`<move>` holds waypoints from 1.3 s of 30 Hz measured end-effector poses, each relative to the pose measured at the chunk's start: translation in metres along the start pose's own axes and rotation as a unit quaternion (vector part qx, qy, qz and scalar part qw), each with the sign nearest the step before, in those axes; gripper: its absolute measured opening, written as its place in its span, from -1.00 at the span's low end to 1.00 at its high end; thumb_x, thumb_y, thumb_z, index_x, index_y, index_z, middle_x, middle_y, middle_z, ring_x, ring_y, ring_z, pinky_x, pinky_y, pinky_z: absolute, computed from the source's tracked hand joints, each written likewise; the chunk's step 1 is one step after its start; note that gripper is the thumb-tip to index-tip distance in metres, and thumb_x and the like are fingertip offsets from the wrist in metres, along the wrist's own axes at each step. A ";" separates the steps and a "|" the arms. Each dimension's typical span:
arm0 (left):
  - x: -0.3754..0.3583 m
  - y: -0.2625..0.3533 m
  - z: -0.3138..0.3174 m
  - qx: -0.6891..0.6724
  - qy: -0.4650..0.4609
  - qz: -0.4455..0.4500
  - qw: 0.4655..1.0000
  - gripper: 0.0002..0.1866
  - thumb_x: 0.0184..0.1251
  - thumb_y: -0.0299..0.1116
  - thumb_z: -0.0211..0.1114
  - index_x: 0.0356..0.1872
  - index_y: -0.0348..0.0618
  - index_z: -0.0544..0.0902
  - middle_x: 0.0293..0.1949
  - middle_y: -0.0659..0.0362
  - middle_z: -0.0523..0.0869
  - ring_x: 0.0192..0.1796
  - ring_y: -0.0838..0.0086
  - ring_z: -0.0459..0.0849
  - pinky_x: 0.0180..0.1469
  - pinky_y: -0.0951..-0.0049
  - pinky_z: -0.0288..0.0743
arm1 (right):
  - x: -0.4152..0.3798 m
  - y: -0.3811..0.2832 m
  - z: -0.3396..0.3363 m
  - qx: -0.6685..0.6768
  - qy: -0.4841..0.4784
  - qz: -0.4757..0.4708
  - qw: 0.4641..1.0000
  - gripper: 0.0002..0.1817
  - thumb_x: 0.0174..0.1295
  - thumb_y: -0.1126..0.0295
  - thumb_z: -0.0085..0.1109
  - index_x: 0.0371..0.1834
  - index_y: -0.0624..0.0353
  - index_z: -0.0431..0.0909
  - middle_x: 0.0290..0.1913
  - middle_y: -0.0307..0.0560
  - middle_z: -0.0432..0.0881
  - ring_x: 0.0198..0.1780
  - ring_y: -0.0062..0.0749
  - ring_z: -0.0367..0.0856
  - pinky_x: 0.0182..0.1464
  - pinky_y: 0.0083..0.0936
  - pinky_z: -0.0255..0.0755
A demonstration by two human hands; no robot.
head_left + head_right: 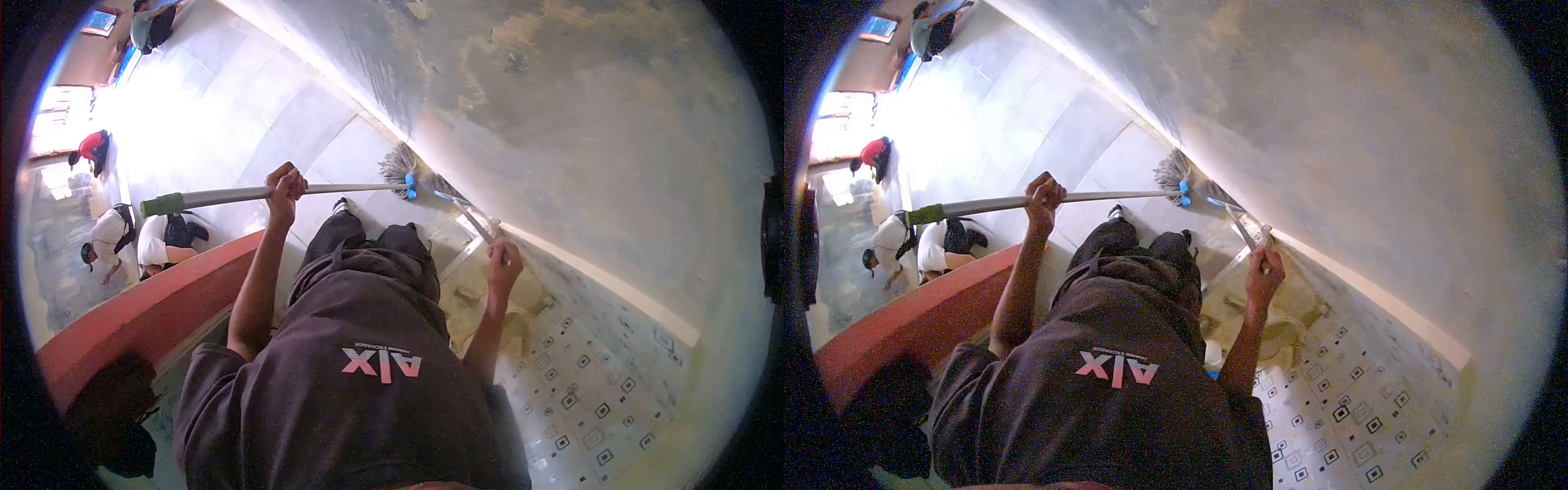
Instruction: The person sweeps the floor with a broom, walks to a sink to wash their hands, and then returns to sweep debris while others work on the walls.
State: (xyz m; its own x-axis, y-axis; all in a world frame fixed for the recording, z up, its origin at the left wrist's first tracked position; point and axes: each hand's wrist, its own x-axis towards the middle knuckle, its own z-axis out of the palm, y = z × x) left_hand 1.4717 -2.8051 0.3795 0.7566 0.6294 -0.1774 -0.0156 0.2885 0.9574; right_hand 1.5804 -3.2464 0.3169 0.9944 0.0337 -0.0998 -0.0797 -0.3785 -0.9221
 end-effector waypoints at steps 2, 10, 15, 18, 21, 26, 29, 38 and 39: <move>0.004 0.000 -0.001 0.014 -0.028 0.005 1.000 -0.65 0.27 -0.30 0.07 -0.69 -0.01 0.21 -0.78 0.38 0.13 -0.74 0.65 0.08 -0.59 0.53 0.06 | -0.002 -0.016 0.004 -0.143 -0.094 -0.064 0.983 -0.89 0.20 0.45 0.16 -0.38 0.28 0.57 -0.33 -0.14 0.60 -0.37 -0.48 0.59 -0.27 -0.54 0.55; 0.026 0.051 0.049 0.046 -0.120 0.021 0.991 -0.62 0.26 -0.21 0.13 -0.69 -0.01 0.21 -0.73 0.42 0.12 -0.70 0.72 0.09 -0.66 0.58 -0.07 | 0.011 0.174 -0.011 -0.073 0.008 0.165 0.984 -0.79 0.16 0.30 0.25 -0.37 0.26 0.58 -0.51 -0.17 0.56 -0.51 -0.58 0.50 -0.47 -0.60 0.42; 0.024 0.102 0.075 0.101 -0.158 0.049 0.981 -0.63 0.26 -0.19 0.14 -0.70 -0.10 0.34 -0.74 0.39 0.25 -0.71 0.73 0.14 -0.68 0.62 -0.07 | -0.002 0.125 -0.006 -0.097 0.283 0.333 0.894 -0.51 -0.05 0.07 0.41 -0.28 0.19 0.41 -0.57 -0.14 0.48 -0.63 -0.51 0.46 -0.66 -0.61 0.33; 0.024 0.134 0.083 0.143 -0.168 0.058 0.974 -0.60 0.28 -0.16 0.14 -0.70 -0.15 0.39 -0.76 0.36 0.30 -0.72 0.72 0.15 -0.69 0.59 -0.07 | -0.005 0.146 -0.009 0.170 0.222 0.375 0.884 -0.49 -0.10 0.09 0.44 -0.28 0.11 0.34 -0.51 -0.11 0.49 -0.64 -0.40 0.45 -0.70 -0.54 0.29; 0.030 0.143 0.083 0.148 -0.191 0.077 0.967 -0.61 0.31 -0.18 0.12 -0.67 -0.18 0.44 -0.75 0.35 0.32 -0.72 0.70 0.17 -0.68 0.59 -0.05 | -0.007 0.122 0.025 0.131 0.322 0.465 0.814 -0.49 -0.07 0.09 0.41 -0.22 0.11 0.34 -0.58 -0.21 0.41 -0.66 -0.51 0.43 -0.69 -0.65 0.28; 0.095 0.007 0.043 0.224 -0.082 0.106 0.965 -0.75 0.24 -0.33 0.14 -0.53 -0.28 0.57 -0.68 0.16 0.51 -0.55 0.60 0.48 -0.50 0.43 0.35 | -0.029 0.112 0.084 0.156 0.208 0.310 0.914 -0.74 0.10 0.27 0.22 -0.23 0.11 0.41 -0.42 -0.19 0.48 -0.53 -0.54 0.47 -0.65 -0.62 0.30; 0.089 -0.037 0.025 0.289 -0.097 0.055 0.951 -0.76 0.18 -0.29 0.19 -0.47 -0.29 0.60 -0.62 0.00 0.58 -0.51 0.41 0.59 -0.43 0.29 0.43 | -0.033 -0.040 0.139 0.140 0.016 0.141 0.980 -0.72 0.20 0.35 0.16 -0.03 0.13 0.49 -0.42 -0.22 0.49 -0.57 -0.64 0.41 -0.62 -0.73 0.27; 0.063 0.033 -0.025 0.267 -0.216 0.149 0.927 -0.74 0.10 -0.21 0.33 -0.38 -0.21 0.62 -0.48 0.00 0.66 -0.40 0.26 0.66 -0.30 0.28 0.48 | -0.023 -0.264 0.100 0.564 -0.480 -0.197 0.642 -0.47 0.25 -0.09 0.01 0.09 0.09 0.44 -0.60 -0.19 0.46 -0.76 -0.61 0.16 -0.69 -0.63 0.08; 0.055 0.060 -0.031 0.223 -0.199 0.145 0.943 -0.74 0.13 -0.22 0.32 -0.38 -0.24 0.61 -0.49 0.04 0.65 -0.41 0.36 0.63 -0.31 0.32 0.47 | -0.007 -0.208 0.122 0.684 -0.599 -0.083 0.408 -0.53 0.27 -0.03 0.02 0.09 0.04 0.44 -0.57 -0.13 0.53 -0.74 -0.55 0.24 -0.64 -0.58 0.21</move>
State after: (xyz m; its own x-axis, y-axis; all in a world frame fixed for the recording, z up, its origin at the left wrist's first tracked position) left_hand 1.4918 -2.7306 0.4202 0.9499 0.2881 0.1213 -0.0502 -0.2424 0.9689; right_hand 1.5814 -3.0549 0.4642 0.3126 0.6923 0.6504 -0.7969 0.5638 -0.2171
